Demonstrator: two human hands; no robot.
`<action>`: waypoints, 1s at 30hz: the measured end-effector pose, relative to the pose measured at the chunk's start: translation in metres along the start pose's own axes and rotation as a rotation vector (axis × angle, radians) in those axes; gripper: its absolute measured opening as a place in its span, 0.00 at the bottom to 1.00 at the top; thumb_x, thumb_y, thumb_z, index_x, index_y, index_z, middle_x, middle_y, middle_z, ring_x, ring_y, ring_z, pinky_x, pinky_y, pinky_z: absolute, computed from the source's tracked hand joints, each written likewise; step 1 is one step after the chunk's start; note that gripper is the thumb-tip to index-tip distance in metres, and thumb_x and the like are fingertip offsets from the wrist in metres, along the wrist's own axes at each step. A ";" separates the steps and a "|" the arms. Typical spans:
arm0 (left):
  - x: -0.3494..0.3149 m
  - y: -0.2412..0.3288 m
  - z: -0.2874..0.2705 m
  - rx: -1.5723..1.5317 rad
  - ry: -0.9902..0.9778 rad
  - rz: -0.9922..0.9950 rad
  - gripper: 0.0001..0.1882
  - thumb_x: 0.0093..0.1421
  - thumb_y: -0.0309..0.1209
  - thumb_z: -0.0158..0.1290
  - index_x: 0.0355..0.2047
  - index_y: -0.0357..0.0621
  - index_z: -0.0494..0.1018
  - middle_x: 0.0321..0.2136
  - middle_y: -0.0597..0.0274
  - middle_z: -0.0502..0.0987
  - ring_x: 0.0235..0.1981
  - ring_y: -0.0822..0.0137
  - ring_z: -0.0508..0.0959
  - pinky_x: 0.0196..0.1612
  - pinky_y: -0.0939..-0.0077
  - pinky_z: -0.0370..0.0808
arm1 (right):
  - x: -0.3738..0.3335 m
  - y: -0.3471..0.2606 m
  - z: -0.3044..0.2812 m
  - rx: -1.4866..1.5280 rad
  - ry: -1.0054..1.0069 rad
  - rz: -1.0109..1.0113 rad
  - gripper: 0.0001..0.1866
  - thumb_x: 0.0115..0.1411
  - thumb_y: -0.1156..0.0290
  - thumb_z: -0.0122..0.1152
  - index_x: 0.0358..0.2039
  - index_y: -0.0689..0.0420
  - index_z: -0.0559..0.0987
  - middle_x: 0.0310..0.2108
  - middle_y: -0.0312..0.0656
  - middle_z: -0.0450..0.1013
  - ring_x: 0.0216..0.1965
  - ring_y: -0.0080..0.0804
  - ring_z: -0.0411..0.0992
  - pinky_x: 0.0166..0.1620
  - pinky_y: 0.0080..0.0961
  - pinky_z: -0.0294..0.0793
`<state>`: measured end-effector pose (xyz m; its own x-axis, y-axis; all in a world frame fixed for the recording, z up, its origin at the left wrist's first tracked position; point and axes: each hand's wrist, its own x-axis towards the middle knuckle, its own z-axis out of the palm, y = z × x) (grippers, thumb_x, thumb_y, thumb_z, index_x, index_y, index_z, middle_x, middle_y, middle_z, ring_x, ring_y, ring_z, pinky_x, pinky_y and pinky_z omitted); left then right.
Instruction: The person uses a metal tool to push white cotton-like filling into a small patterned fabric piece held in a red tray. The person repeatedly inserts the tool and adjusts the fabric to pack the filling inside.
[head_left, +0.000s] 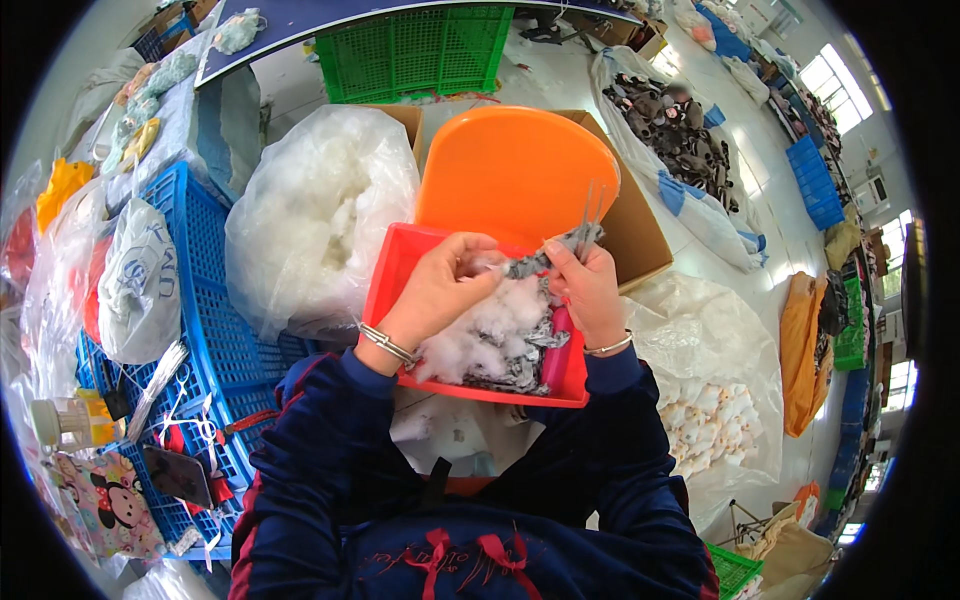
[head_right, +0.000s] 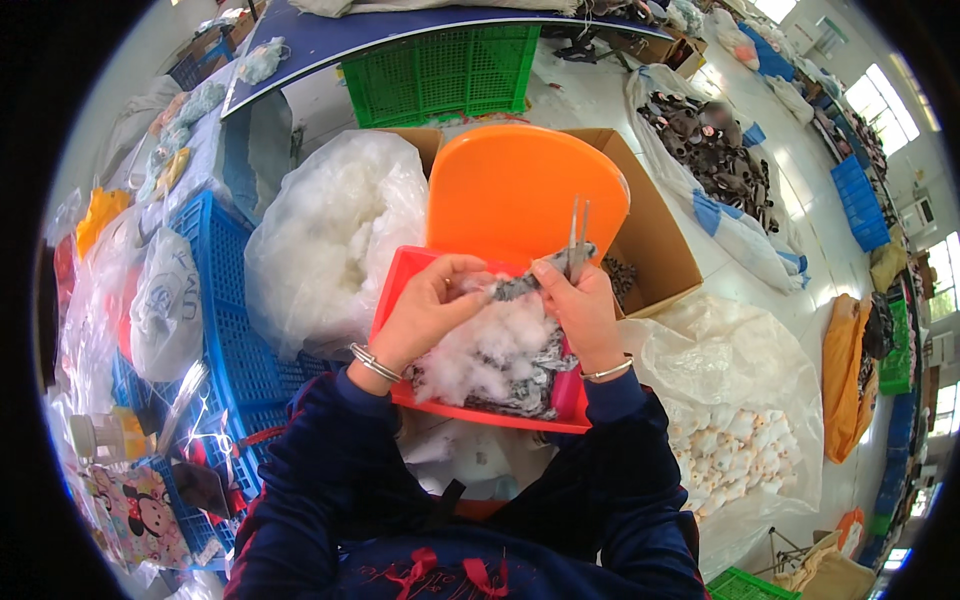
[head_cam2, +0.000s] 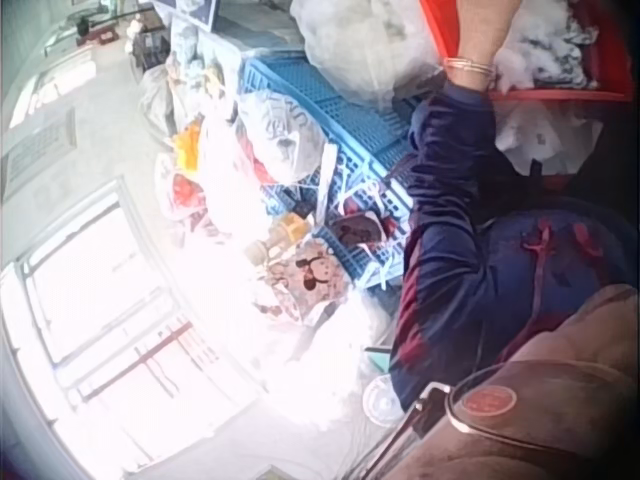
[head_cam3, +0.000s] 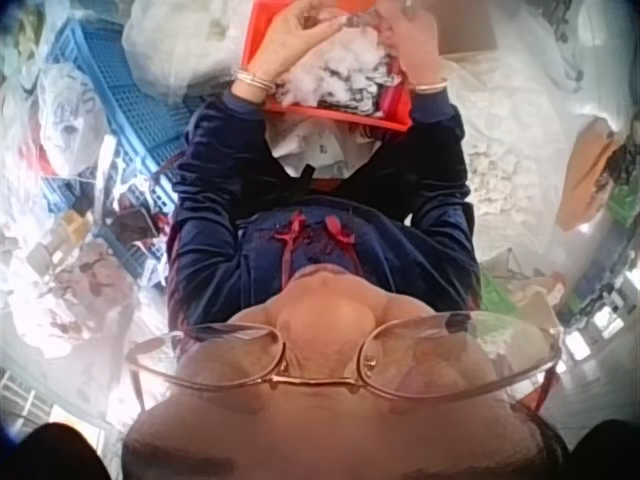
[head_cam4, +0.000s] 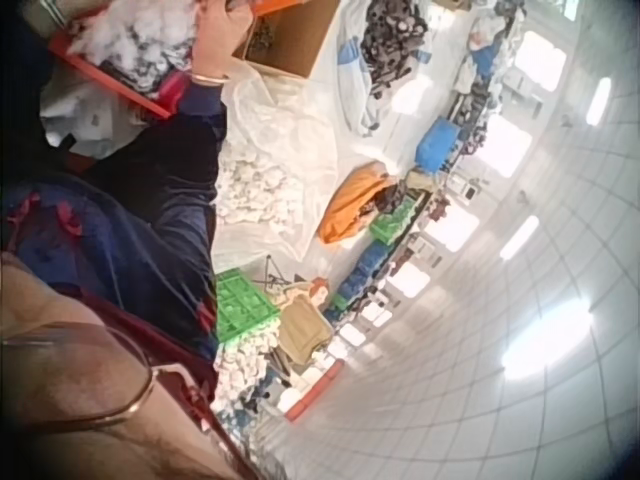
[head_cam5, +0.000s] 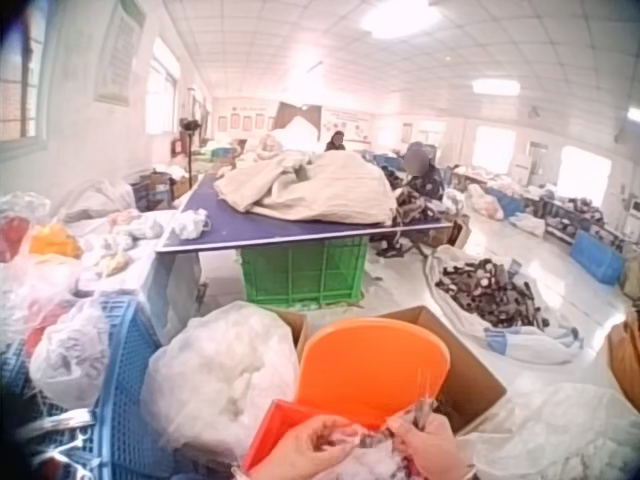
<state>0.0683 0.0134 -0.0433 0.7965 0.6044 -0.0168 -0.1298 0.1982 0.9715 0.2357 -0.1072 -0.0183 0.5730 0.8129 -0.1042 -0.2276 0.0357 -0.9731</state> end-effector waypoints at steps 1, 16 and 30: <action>-0.002 0.000 0.002 0.010 -0.012 -0.017 0.09 0.62 0.24 0.55 0.42 0.37 0.72 0.36 0.63 0.78 0.37 0.76 0.79 0.43 0.81 0.76 | -0.001 0.001 0.003 0.001 -0.025 0.009 0.09 0.63 0.68 0.61 0.28 0.60 0.77 0.17 0.27 0.64 0.16 0.13 0.56 0.19 0.14 0.52; -0.001 0.004 -0.002 0.160 -0.058 -0.064 0.04 0.57 0.24 0.57 0.31 0.41 0.72 0.25 0.74 0.73 0.27 0.85 0.71 0.31 0.89 0.68 | -0.002 0.007 -0.001 -0.023 -0.100 0.082 0.05 0.63 0.70 0.60 0.34 0.58 0.76 0.18 0.28 0.64 0.16 0.13 0.56 0.20 0.14 0.54; 0.002 0.003 -0.015 0.309 -0.015 -0.033 0.11 0.62 0.30 0.56 0.42 0.38 0.72 0.32 0.71 0.75 0.31 0.82 0.74 0.36 0.85 0.71 | 0.035 -0.028 -0.130 -0.926 0.710 -0.323 0.19 0.61 0.59 0.63 0.40 0.65 0.78 0.24 0.36 0.72 0.24 0.25 0.68 0.28 0.24 0.68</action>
<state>0.0605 0.0269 -0.0443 0.8061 0.5898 -0.0486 0.0802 -0.0275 0.9964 0.3648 -0.1555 -0.0219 0.8698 0.3329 0.3641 0.4893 -0.4876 -0.7231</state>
